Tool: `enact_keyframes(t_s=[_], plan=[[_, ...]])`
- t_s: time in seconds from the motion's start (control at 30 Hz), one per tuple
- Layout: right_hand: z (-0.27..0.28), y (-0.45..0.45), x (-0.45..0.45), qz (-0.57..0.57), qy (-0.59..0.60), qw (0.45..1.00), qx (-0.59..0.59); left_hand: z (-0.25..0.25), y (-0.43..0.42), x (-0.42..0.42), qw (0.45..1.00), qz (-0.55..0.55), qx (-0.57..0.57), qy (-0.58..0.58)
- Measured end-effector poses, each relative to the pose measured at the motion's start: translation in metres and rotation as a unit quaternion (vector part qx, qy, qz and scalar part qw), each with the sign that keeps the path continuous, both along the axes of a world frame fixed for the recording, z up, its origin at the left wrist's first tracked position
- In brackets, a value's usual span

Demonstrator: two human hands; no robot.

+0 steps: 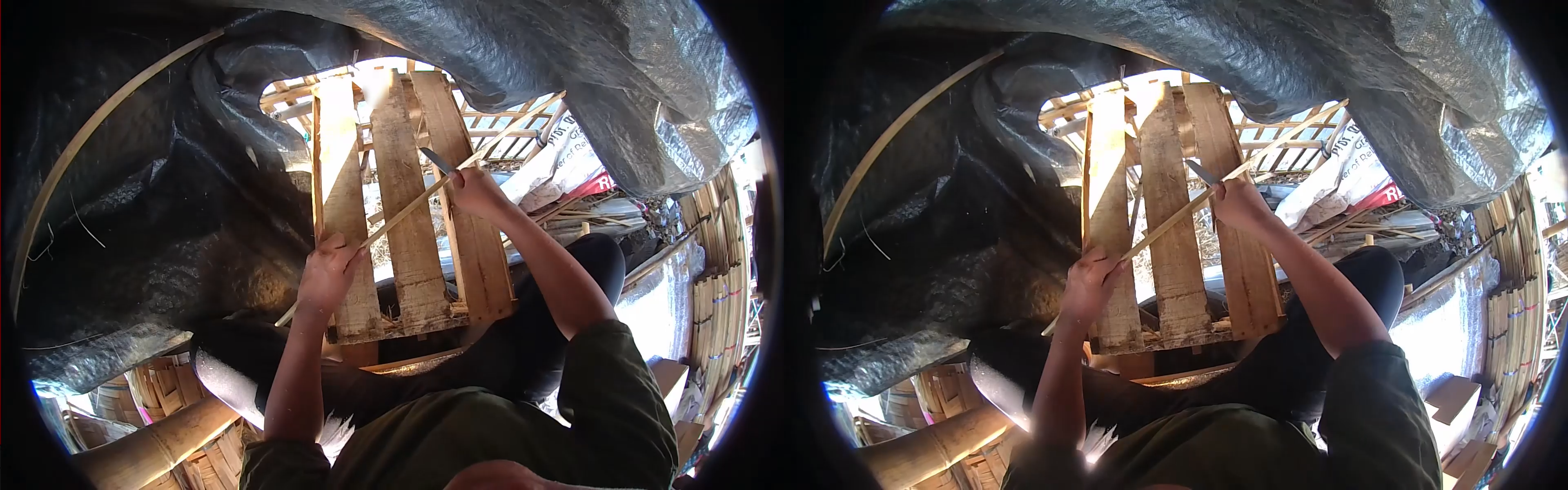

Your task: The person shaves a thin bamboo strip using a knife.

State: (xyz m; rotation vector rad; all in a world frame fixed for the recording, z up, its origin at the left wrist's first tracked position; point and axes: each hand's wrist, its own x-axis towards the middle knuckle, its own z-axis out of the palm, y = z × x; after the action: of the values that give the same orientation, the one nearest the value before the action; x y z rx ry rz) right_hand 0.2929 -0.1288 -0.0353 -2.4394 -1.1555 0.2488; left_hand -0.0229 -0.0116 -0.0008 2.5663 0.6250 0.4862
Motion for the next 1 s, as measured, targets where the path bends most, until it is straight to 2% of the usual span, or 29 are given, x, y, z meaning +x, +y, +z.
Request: enact_keyframes(t_s=[0.07,0.1,0.13,0.2,0.23,0.27,0.33,0.37,0.47,0.53,0.57,0.6,0.67,0.7,0.73,0.8,0.83,0.87,0.93,1.0], plan=[[0.024,0.002,-0.003,-0.010,0.147,0.985,-0.091,-0.007,0.002,-0.001,0.999,-0.008,0.011,-0.036],[0.026,0.005,0.000,-0.049,0.153,0.984,-0.077,-0.009,0.003,-0.001,0.999,-0.009,0.011,-0.036],[0.023,0.006,-0.003,-0.049,0.153,0.984,-0.075,-0.008,0.003,-0.001,1.000,-0.007,0.010,-0.026],[0.005,0.007,-0.016,-0.035,0.045,0.998,-0.010,-0.007,0.005,-0.002,1.000,-0.004,0.009,-0.014],[0.003,0.007,-0.028,0.026,0.024,0.999,0.014,-0.004,0.005,-0.001,1.000,-0.005,-0.001,-0.012],[0.006,0.008,-0.029,0.029,0.024,0.999,0.013,-0.003,0.004,-0.001,1.000,-0.006,-0.011,-0.011],[0.025,0.005,-0.033,0.031,0.134,0.989,-0.060,-0.006,0.004,-0.002,1.000,-0.003,-0.009,-0.009],[0.042,0.009,-0.031,-0.044,0.197,0.976,-0.079,-0.007,0.005,-0.003,1.000,-0.002,-0.003,-0.007],[0.020,0.012,-0.019,-0.060,0.081,0.992,-0.070,-0.007,0.004,-0.002,1.000,-0.001,0.010,-0.016],[0.014,0.008,-0.051,0.033,0.057,0.995,-0.080,-0.008,0.005,-0.002,1.000,0.003,0.009,-0.010],[0.031,0.007,-0.074,0.032,0.084,0.994,-0.063,-0.009,0.004,-0.003,1.000,0.005,0.008,-0.002],[0.029,0.007,-0.068,0.032,0.084,0.994,-0.064,-0.009,0.003,-0.002,1.000,0.005,0.007,-0.003],[0.030,0.010,-0.049,0.024,0.165,0.981,-0.099,-0.010,0.003,-0.003,1.000,0.004,0.016,-0.002],[0.039,0.007,-0.038,0.016,0.133,0.988,-0.078,-0.010,0.004,-0.002,1.000,0.002,0.016,0.002],[0.025,0.010,-0.017,-0.018,0.074,0.991,-0.108,-0.009,0.004,-0.002,1.000,-0.001,0.017,-0.005],[0.009,0.012,-0.018,-0.041,0.045,0.994,-0.086,-0.009,0.004,-0.003,1.000,-0.002,0.013,-0.012],[-0.005,0.006,-0.031,0.073,-0.079,0.991,-0.073,-0.010,0.004,-0.002,1.000,0.001,0.008,-0.021],[0.018,0.012,-0.061,-0.003,0.054,0.994,-0.099,-0.011,0.002,-0.002,1.000,0.004,0.003,-0.031],[0.030,0.011,-0.069,0.026,0.074,0.993,-0.093,-0.009,0.002,-0.001,1.000,0.008,0.003,-0.027],[0.039,0.012,-0.039,0.027,0.119,0.985,-0.120,-0.009,0.003,-0.003,1.000,0.004,0.006,-0.016]])
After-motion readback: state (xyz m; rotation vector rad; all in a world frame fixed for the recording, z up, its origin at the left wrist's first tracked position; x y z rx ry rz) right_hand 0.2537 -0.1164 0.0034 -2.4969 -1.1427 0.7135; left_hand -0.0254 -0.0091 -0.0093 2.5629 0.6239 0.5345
